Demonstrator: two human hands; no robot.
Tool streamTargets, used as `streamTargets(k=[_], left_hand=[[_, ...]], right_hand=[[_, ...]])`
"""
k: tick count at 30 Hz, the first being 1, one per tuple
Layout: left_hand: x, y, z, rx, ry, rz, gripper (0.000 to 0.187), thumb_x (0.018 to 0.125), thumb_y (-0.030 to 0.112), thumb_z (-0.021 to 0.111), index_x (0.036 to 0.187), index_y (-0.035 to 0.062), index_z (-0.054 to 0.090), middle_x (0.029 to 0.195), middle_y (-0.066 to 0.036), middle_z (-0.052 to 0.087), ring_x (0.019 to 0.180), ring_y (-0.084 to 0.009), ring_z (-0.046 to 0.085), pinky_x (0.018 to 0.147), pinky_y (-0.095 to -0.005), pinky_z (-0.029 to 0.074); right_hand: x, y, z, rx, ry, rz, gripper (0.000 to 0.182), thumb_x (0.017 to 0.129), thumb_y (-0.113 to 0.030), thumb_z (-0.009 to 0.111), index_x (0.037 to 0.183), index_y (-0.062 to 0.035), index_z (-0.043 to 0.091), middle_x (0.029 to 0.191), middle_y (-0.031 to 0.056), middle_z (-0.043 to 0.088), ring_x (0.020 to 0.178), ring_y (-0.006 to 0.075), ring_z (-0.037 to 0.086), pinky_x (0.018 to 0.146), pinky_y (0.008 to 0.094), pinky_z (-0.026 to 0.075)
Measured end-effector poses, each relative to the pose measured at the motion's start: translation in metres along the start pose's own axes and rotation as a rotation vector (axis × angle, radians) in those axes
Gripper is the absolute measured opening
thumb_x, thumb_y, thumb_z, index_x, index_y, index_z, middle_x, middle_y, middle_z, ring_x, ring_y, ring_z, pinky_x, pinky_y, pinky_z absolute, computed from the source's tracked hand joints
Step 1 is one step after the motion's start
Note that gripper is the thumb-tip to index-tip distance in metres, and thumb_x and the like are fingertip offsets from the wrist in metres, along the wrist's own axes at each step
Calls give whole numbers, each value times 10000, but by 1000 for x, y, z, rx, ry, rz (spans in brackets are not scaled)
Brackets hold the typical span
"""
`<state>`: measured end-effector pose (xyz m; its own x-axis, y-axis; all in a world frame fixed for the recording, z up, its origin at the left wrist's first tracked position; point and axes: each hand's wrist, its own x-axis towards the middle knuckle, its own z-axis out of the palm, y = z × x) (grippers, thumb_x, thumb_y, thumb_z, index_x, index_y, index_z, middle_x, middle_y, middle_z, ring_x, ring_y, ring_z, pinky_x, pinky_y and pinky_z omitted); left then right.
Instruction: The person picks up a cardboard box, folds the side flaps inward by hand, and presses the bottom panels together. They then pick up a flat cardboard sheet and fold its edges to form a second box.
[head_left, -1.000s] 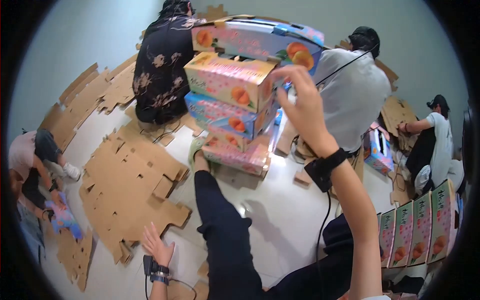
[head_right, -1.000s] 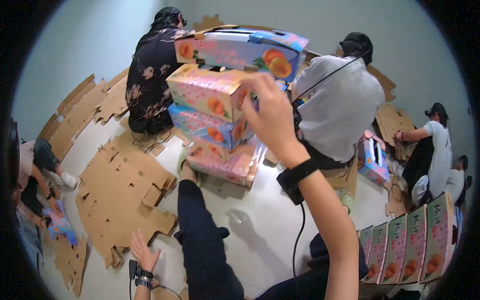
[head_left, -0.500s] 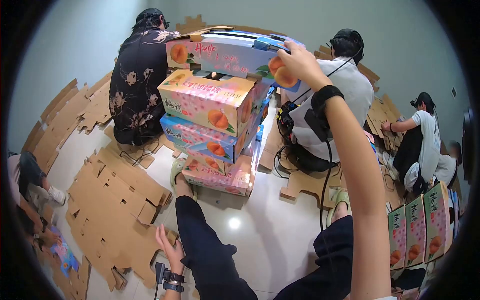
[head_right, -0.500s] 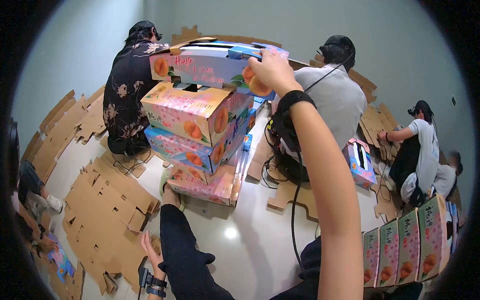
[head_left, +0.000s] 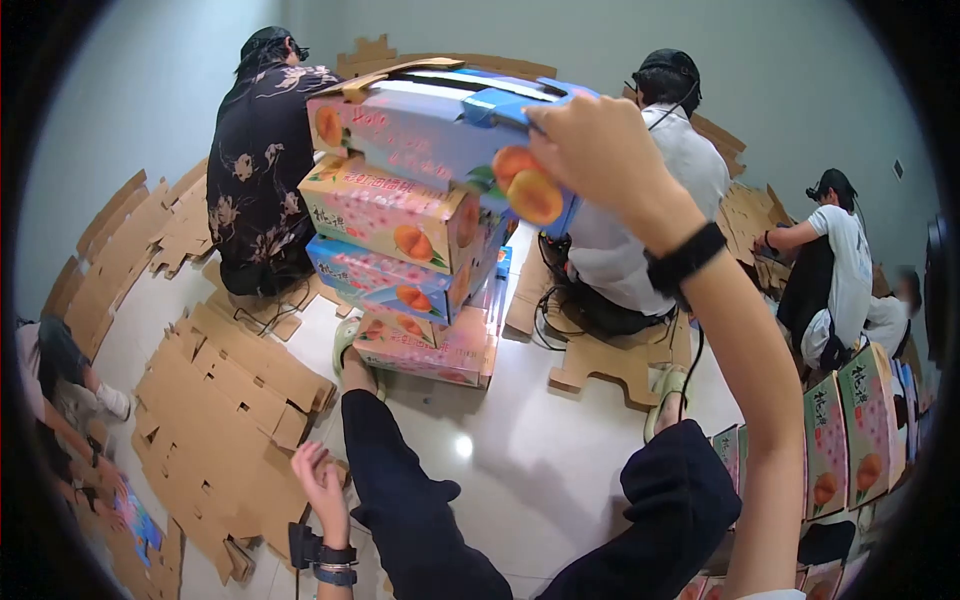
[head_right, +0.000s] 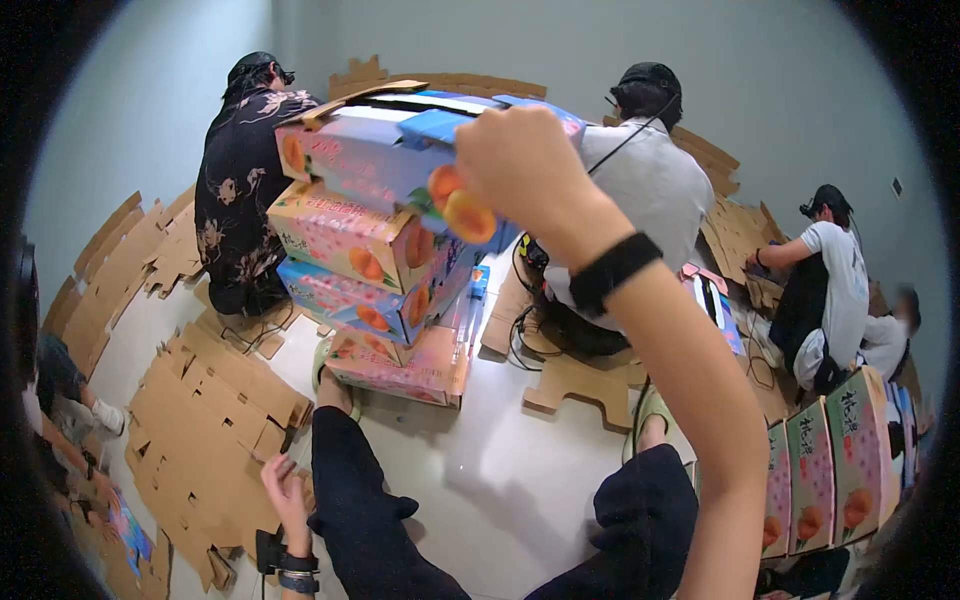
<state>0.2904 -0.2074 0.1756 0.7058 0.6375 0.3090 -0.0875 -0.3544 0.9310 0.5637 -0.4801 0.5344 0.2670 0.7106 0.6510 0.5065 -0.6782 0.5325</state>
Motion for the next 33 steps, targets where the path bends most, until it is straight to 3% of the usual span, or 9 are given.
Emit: streamTargets(k=[4, 10, 12, 14, 17, 18, 19, 24, 33], left_hand=[[38, 87, 2, -238, -143, -126, 314, 839, 25, 464, 1152, 7, 481, 1181, -126, 478, 1050, -210, 527, 900, -318, 414], [88, 228, 72, -1012, -906, -463, 563, 934, 452, 342, 1314, 37, 340, 1269, -140, 471, 1141, -247, 495, 942, -376, 406], [99, 230, 101, -1108, -931, -457, 589, 929, 477, 343, 1330, 46, 320, 1285, -137, 458, 1161, -247, 482, 955, -391, 400], [100, 242, 118, -1199, -966, -445, 616, 925, 502, 344, 1345, 55, 300, 1302, -134, 445, 1182, -248, 470, 968, -406, 394], [98, 249, 131, -1218, -815, -478, 556, 921, 501, 369, 1291, 86, 349, 1222, -81, 505, 1116, -201, 518, 912, -365, 441], [99, 247, 131, -1219, -818, -480, 556, 921, 501, 369, 1291, 86, 349, 1222, -81, 505, 1116, -201, 518, 912, -365, 441], [102, 246, 131, -1210, -769, -444, 540, 921, 491, 383, 1280, 88, 357, 1224, -78, 502, 1116, -199, 515, 924, -367, 434], [114, 242, 133, -1274, -666, -441, 525, 920, 431, 435, 1261, 33, 415, 1259, -109, 503, 1138, -232, 506, 971, -381, 403], [100, 220, 145, -1159, -676, -385, 557, 918, 453, 436, 1303, 59, 353, 1295, -88, 455, 1175, -208, 460, 994, -354, 382]], right_hand=[[-16, -46, -69, 140, 30, -43, 82, 593, -187, 661, 630, -116, 644, 619, 60, 617, 583, 201, 624, 486, 305, 451], [-14, -90, -100, 134, 20, -83, 144, 671, -203, 611, 614, -80, 563, 591, 85, 585, 638, 183, 626, 521, 280, 456], [-18, -91, -100, 136, -34, -93, 137, 693, -198, 614, 658, -67, 598, 613, 80, 593, 617, 210, 615, 568, 300, 469], [-23, -77, -95, 644, 108, 33, 149, 743, -194, 599, 780, -57, 643, 710, 85, 624, 694, 252, 609, 659, 345, 475], [-33, -6, -61, 537, 316, 206, 381, 759, -358, 612, 970, -42, 636, 961, 131, 627, 935, 308, 574, 825, 412, 424], [-47, 20, -45, 546, 211, 319, 477, 782, -408, 604, 1070, -28, 600, 1064, 160, 593, 1019, 291, 558, 866, 410, 412], [-57, 35, -49, 1010, -223, 770, 569, 815, -455, 574, 1166, -9, 543, 1138, 155, 556, 1088, 233, 524, 903, 360, 398], [-88, 70, -9, 1515, -488, 826, 529, 856, -429, 550, 1221, -49, 515, 1114, 28, 554, 947, 76, 524, 829, 226, 420], [-121, 32, 39, 1586, -367, 940, 576, 760, -433, 648, 1095, 28, 561, 1005, 105, 583, 911, 151, 554, 775, 256, 443]])
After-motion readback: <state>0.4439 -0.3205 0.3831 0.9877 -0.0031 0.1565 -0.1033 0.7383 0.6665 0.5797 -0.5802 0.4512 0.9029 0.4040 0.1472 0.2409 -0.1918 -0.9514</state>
